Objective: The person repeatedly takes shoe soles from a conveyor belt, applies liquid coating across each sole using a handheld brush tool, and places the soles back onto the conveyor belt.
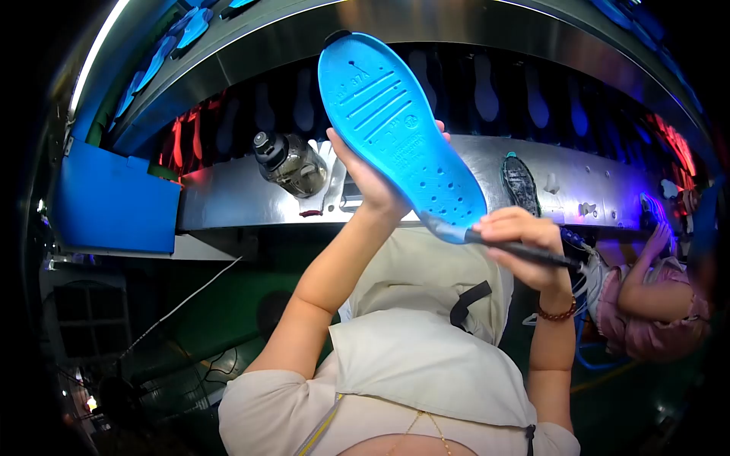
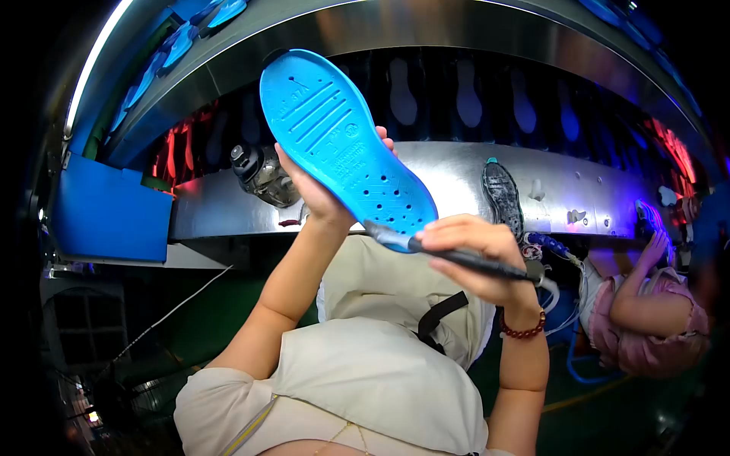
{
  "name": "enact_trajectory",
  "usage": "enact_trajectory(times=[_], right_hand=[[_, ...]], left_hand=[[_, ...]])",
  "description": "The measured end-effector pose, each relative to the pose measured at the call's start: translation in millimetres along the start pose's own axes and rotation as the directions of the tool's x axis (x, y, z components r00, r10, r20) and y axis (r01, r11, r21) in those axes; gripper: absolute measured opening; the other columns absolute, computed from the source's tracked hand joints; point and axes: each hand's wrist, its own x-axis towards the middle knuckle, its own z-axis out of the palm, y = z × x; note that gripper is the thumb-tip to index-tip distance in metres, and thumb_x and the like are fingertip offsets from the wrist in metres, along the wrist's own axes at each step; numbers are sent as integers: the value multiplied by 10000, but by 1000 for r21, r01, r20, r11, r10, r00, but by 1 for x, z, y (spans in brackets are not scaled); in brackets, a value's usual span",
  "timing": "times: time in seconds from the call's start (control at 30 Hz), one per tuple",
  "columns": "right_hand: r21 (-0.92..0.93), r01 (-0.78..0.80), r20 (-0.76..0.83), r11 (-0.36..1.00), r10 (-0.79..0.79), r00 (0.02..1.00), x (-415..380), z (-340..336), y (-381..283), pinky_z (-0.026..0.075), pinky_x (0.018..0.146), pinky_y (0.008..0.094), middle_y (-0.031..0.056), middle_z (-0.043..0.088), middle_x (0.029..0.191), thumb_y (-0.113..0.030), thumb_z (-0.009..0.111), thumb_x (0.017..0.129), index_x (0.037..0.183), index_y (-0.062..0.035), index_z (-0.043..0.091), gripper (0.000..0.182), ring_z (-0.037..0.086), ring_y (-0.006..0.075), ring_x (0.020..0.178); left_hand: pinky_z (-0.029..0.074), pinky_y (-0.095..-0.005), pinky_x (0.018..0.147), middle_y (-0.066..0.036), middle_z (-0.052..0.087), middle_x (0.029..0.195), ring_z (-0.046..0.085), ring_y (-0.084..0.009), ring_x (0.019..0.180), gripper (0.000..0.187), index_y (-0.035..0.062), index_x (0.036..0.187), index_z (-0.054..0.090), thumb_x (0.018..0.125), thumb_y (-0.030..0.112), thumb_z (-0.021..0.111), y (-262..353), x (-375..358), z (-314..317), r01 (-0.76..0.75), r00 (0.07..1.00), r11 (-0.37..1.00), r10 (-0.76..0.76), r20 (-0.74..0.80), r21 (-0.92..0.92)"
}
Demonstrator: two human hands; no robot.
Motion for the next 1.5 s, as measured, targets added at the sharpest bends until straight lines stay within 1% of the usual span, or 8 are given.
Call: enact_trajectory(times=[0.1, 0.3, 0.43, 0.5, 0.6, 0.93, 1.37, 1.5], right_hand=[[334, 49, 94, 941, -85, 992, -6, -8, 12, 453, 847, 330, 154, 643, 925, 60, 661, 658, 888, 42, 638, 232, 595, 259, 923], [778, -91, -205, 622, 387, 899, -5, 32, 7, 497, 798, 320, 209, 598, 993, 9, 627, 739, 939, 74, 582, 215, 600, 247, 923], [221, -369, 14, 903, 375, 927, -3, 17, -26, 475, 544, 196, 150, 646, 929, 57, 625, 717, 954, 49, 620, 237, 584, 109, 596], [193, -112, 204, 975, 72, 976, 0, -1, -23, 442, 448, 169, 154, 652, 920, 104, 608, 689, 953, 16, 641, 281, 549, 52, 515], [-6, -317, 18, 949, 317, 948, 6, -2, -32, 521, 636, 254, 148, 652, 927, 66, 638, 699, 934, 15, 643, 240, 648, 165, 707], [2, -25, 397, 1000, 22, 917, 15, -22, -28, 514, 751, 295, 147, 649, 938, 37, 659, 690, 897, 16, 636, 210, 639, 242, 880], [-102, -52, 383, 993, 88, 919, -6, -40, -23, 496, 803, 302, 156, 636, 981, 60, 641, 708, 930, 7, 630, 228, 631, 240, 909], [-122, -98, 118, 988, 113, 987, -13, -34, -10, 502, 787, 293, 155, 642, 961, 70, 649, 687, 919, 3, 635, 242, 637, 239, 883]], left_hand=[[474, -460, 804, -239, 521, 1097, 576, -338, 901, 1000, 3, 1251, 376, 699, 813, 175, 6, -2, 2, 32, 992, 999, -27, 122, -35], [429, -467, 899, -242, 445, 1212, 508, -341, 1056, 866, -6, 1311, 286, 796, 689, 304, -23, -30, 13, 138, 985, 989, -131, 109, -61], [418, -473, 909, -213, 469, 1209, 527, -319, 1053, 690, 8, 1308, 320, 855, 527, 345, -19, -26, -15, 300, 946, 953, -292, 138, -40], [431, -467, 891, -208, 511, 1164, 552, -318, 1018, 619, 2, 1281, 366, 852, 448, 390, 0, -25, -11, 382, 907, 913, -400, 132, 142], [446, -361, 878, -179, 524, 1151, 554, -258, 1013, 567, 7, 1265, 375, 839, 363, 492, 14, -21, 4, 524, 811, 840, -543, 217, 144], [452, -322, 804, -159, 544, 1096, 562, -223, 913, 563, -4, 1183, 477, 792, 395, 553, 29, -22, 18, 810, 505, 442, -860, -76, 384], [501, -304, 734, -200, 565, 1036, 601, -215, 860, 600, -29, 1185, 469, 804, 433, 514, 50, -32, -6, 709, 671, 544, -716, -192, 448], [499, -317, 731, -201, 581, 1011, 602, -223, 857, 586, -34, 1146, 503, 787, 428, 522, 57, -29, -3, 695, 706, 610, -678, -203, 381]])
